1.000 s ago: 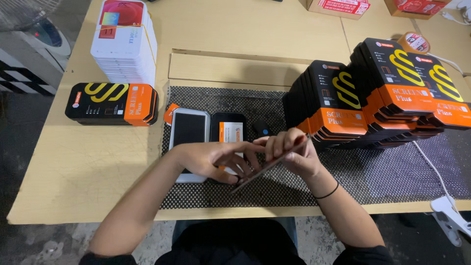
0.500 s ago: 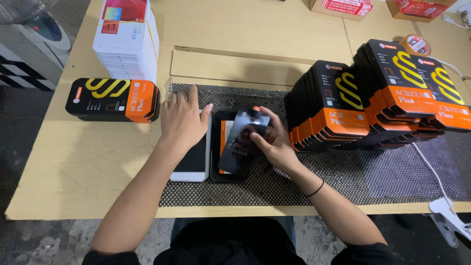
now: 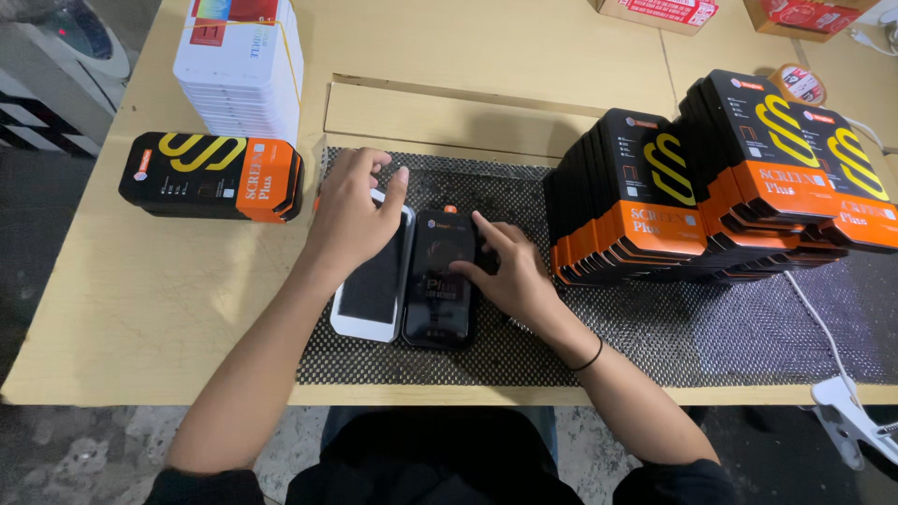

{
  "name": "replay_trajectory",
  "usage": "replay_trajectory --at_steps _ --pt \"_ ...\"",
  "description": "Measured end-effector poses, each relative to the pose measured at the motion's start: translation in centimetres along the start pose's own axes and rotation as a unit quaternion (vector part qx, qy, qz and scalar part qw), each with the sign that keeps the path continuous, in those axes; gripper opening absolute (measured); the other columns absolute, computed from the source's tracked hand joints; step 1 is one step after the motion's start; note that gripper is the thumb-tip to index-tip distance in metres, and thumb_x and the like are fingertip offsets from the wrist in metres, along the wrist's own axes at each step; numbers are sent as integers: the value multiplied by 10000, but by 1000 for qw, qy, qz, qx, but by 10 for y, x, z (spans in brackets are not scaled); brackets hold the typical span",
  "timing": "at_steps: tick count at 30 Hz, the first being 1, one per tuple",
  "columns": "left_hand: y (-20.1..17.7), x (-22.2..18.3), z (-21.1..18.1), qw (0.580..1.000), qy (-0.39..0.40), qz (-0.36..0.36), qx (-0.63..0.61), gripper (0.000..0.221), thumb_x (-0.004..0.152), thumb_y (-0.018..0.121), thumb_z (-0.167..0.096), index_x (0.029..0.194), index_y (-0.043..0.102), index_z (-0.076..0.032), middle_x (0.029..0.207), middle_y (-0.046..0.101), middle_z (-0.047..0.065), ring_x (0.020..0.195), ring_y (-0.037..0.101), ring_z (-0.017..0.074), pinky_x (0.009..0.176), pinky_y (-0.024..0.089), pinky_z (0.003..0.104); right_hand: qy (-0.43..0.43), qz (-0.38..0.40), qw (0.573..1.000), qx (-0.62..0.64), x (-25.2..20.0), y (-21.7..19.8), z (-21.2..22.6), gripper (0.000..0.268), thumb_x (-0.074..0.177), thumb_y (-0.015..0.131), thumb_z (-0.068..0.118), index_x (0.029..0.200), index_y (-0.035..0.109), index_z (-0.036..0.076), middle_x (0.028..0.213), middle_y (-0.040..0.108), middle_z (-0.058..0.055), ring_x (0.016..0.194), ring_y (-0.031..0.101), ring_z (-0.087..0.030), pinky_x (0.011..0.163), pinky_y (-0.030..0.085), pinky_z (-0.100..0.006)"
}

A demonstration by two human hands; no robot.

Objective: The person packs mobile phone screens into their protective retail cases by placing the screen component inside, adding a protective film, and closing the outer case.

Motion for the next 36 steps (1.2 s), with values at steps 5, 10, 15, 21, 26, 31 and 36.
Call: replay_trajectory --at_steps 5,10,15,21,26,31,36 --pt "2 4 9 993 -7 -46 -113 192 952 686 -191 1046 646 -28 979 541 136 885 645 276 771 551 351 22 64 994 -91 2 -18 25 756 791 871 405 1369 627 -17 1072 671 -171 998 650 -307 808 578 -361" --pt "20 -1 6 939 -67 -15 -337 182 941 695 -117 1078 607 -35 1053 532 106 958 598 183 860 581 329 -10 80 980 -180 -2 -11 21 678 861 776 493 1371 644 66 1073 610 -97 1044 563 -292 835 482 -390" --pt "40 -13 -13 976 43 123 -176 300 852 763 -161 1105 651 -46 1058 588 168 1010 668 343 827 618 404 -1 46 972 -231 1 -26 17 439 895 731 424 1273 691 204 1101 604 -37 1061 580 -280 822 481 -404" --pt "45 -28 -26 920 154 326 153 555 909 658 -462 1267 581 -44 1321 481 175 1325 432 379 1094 401 551 -76 -18 981 -177 7 -52 24 335 933 678 239 1266 697 202 1082 637 -13 1051 626 -260 837 479 -373" --pt "30 -22 -29 921 110 307 213 541 985 566 -444 1367 553 -61 1364 452 195 1365 394 377 1135 321 572 -92 109 961 -238 -4 -30 27 634 969 525 625 1452 517 214 1440 497 -73 1376 391 -304 1090 273 -448" --pt "6 -10 13 910 -54 189 366 739 976 549 -557 1463 438 -13 1430 414 331 1396 387 478 1121 281 664 -51 197 946 -254 3 -27 21 925 932 519 737 1568 380 81 1610 332 -206 1528 183 -403 1209 97 -586" --pt "9 -14 17 836 -138 299 439 983 892 499 -760 1494 408 12 1449 495 305 1383 444 409 1178 100 600 -13 277 927 -253 17 -26 21 1141 868 469 857 1615 252 23 1649 289 -213 1572 76 -395 1212 -90 -622"
Point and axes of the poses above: each hand's wrist, its own x-axis towards the middle knuckle, its own y-axis out of the palm, z = x × y, the point moved 2 cm from there along x, towards the middle knuckle
